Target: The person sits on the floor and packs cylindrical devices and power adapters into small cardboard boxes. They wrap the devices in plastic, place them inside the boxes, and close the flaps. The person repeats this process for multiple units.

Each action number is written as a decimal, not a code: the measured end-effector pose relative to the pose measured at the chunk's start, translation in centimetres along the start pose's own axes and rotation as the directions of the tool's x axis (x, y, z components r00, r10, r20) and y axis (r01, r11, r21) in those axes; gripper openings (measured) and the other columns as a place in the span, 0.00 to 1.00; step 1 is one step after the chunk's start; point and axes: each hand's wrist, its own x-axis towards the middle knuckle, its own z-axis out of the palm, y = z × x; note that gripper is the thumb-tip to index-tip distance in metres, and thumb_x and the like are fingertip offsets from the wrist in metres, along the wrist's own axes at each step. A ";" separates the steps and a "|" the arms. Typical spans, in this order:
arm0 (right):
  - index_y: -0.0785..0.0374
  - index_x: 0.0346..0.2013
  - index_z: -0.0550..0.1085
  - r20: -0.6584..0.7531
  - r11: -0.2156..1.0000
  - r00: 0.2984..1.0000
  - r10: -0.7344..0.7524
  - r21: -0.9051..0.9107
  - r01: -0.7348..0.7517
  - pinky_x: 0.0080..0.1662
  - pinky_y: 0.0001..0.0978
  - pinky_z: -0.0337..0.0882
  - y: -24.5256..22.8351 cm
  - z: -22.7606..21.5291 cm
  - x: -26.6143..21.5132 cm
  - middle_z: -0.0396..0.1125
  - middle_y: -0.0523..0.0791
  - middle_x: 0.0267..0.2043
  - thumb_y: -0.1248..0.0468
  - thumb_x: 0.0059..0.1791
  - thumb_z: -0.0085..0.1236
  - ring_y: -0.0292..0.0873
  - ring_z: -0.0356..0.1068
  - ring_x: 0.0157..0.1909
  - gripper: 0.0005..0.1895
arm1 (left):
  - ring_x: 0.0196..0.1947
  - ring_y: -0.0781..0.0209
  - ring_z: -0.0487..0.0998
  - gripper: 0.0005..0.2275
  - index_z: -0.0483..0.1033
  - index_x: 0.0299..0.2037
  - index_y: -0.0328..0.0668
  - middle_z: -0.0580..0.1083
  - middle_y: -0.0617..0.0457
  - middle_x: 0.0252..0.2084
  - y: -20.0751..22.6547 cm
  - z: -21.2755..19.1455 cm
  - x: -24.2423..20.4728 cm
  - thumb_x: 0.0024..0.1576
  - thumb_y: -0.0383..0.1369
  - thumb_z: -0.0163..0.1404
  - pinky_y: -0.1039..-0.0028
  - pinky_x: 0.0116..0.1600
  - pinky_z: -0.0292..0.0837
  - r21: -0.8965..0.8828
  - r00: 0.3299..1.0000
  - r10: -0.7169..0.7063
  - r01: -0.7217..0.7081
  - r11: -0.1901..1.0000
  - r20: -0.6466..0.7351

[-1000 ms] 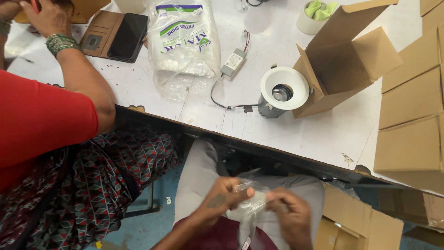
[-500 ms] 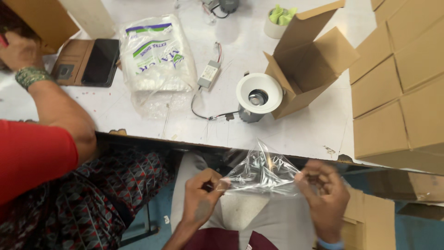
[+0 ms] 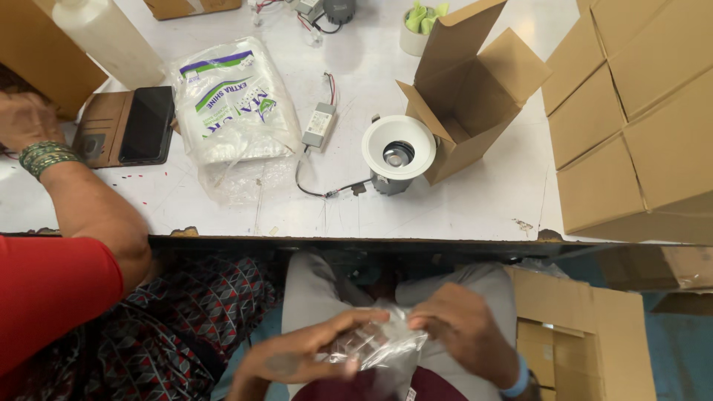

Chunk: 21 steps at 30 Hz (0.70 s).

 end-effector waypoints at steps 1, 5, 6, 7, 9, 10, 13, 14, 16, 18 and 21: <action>0.60 0.36 0.77 -0.049 0.999 0.998 0.028 0.028 -0.027 0.36 0.34 0.71 0.1 0.1 -0.1 0.74 0.42 0.32 0.64 0.47 0.63 0.40 0.72 0.33 0.05 | 0.62 0.42 0.70 0.34 0.52 0.77 0.42 0.64 0.39 0.65 0.7 -0.8 -0.9 0.62 0.34 0.55 0.50 0.66 0.69 -0.052 0.992 0.110 -0.107 0.993 0.056; 0.66 0.36 0.77 -0.146 0.771 0.806 0.573 0.431 -0.470 0.30 0.32 0.62 0.7 -0.4 0.2 0.72 0.44 0.29 0.65 0.52 0.55 0.37 0.62 0.27 0.07 | 0.74 0.43 0.60 0.38 0.52 0.75 0.42 0.53 0.39 0.77 2.8 -2.0 -1.5 0.56 0.36 0.59 0.51 0.70 0.59 0.274 0.912 0.324 -0.254 0.928 -0.252; 0.68 0.34 0.78 -0.066 0.550 0.639 0.766 0.581 -0.600 0.25 0.31 0.55 0.9 -0.9 0.3 0.71 0.44 0.25 0.65 0.54 0.54 0.36 0.55 0.21 0.09 | 0.75 0.43 0.59 0.37 0.54 0.75 0.42 0.54 0.38 0.78 3.0 -1.7 -1.2 0.55 0.36 0.58 0.52 0.69 0.58 0.463 0.827 0.356 -0.134 0.876 -0.435; 0.68 0.36 0.78 -0.023 0.523 0.655 0.756 0.624 -0.581 0.25 0.29 0.54 1.0 -0.9 0.6 0.68 0.44 0.25 0.65 0.55 0.54 0.35 0.55 0.21 0.09 | 0.75 0.46 0.61 0.35 0.55 0.75 0.42 0.58 0.40 0.77 3.0 -1.4 -0.5 0.57 0.37 0.56 0.54 0.70 0.59 0.396 0.813 0.346 -0.158 0.905 -0.467; 0.69 0.40 0.78 0.064 0.457 0.683 0.727 0.699 -0.551 0.24 0.26 0.53 1.0 -0.4 1.0 0.63 0.43 0.25 0.65 0.58 0.53 0.34 0.53 0.22 0.10 | 0.74 0.50 0.66 0.31 0.58 0.75 0.42 0.65 0.43 0.75 2.2 -0.7 1.7 0.62 0.39 0.53 0.57 0.71 0.62 0.252 0.783 0.320 -0.214 0.944 -0.534; 0.68 0.39 0.76 -0.005 0.616 0.788 0.615 0.626 -0.477 0.28 0.26 0.58 0.9 -0.3 1.3 0.65 0.44 0.29 0.65 0.56 0.54 0.35 0.58 0.26 0.08 | 0.69 0.51 0.69 0.29 0.61 0.72 0.41 0.68 0.44 0.69 1.5 -0.6 2.9 0.60 0.39 0.54 0.58 0.68 0.66 0.178 0.797 0.298 -0.240 0.954 -0.525; 0.67 0.37 0.72 -0.100 0.786 0.893 0.439 0.524 -0.328 0.37 0.27 0.70 0.7 0.7 2.1 0.69 0.46 0.36 0.63 0.53 0.53 0.37 0.68 0.34 0.08 | 0.50 0.54 0.75 0.21 0.72 0.60 0.35 0.77 0.44 0.50 -0.9 -1.0 6.0 0.60 0.38 0.56 0.61 0.55 0.73 -0.005 0.807 0.242 -0.290 0.957 -0.538; 0.66 0.38 0.71 -0.098 0.689 0.829 0.551 0.613 -0.386 0.37 0.28 0.72 0.7 1.0 2.4 0.71 0.46 0.34 0.62 0.54 0.51 0.37 0.69 0.33 0.09 | 0.41 0.56 0.75 0.17 0.76 0.54 0.31 0.78 0.44 0.42 -1.7 -1.4 6.8 0.62 0.38 0.56 0.64 0.46 0.72 -0.040 0.792 0.210 -0.283 0.958 -0.573; 0.66 0.38 0.70 -0.124 0.537 0.729 0.673 0.760 -0.367 0.40 0.30 0.74 1.1 1.5 2.9 0.72 0.46 0.34 0.59 0.56 0.49 0.37 0.71 0.34 0.11 | 0.34 0.59 0.76 0.13 0.79 0.45 0.31 0.79 0.47 0.35 -3.0 -1.8 7.5 0.64 0.37 0.55 0.69 0.42 0.74 -0.126 0.731 0.273 -0.440 0.889 -0.626; 0.68 0.36 0.69 -0.196 0.446 0.673 0.713 0.867 -0.221 0.48 0.32 0.75 1.4 2.0 3.2 0.71 0.46 0.37 0.57 0.58 0.50 0.38 0.71 0.40 0.15 | 0.39 0.62 0.80 0.10 0.77 0.38 0.36 0.77 0.51 0.34 -3.8 -2.2 8.0 0.64 0.37 0.53 0.72 0.51 0.78 -0.204 0.596 0.435 -0.717 0.666 -0.675; 0.67 0.40 0.68 -0.124 0.194 0.618 0.776 0.980 -0.048 0.49 0.31 0.76 1.4 2.1 3.3 0.67 0.43 0.36 0.54 0.59 0.51 0.37 0.71 0.41 0.17 | 0.24 0.71 0.71 0.09 0.74 0.40 0.36 0.73 0.57 0.28 -4.1 -1.6 9.1 0.70 0.34 0.53 0.78 0.28 0.68 -0.642 0.708 0.440 -0.698 0.318 -0.552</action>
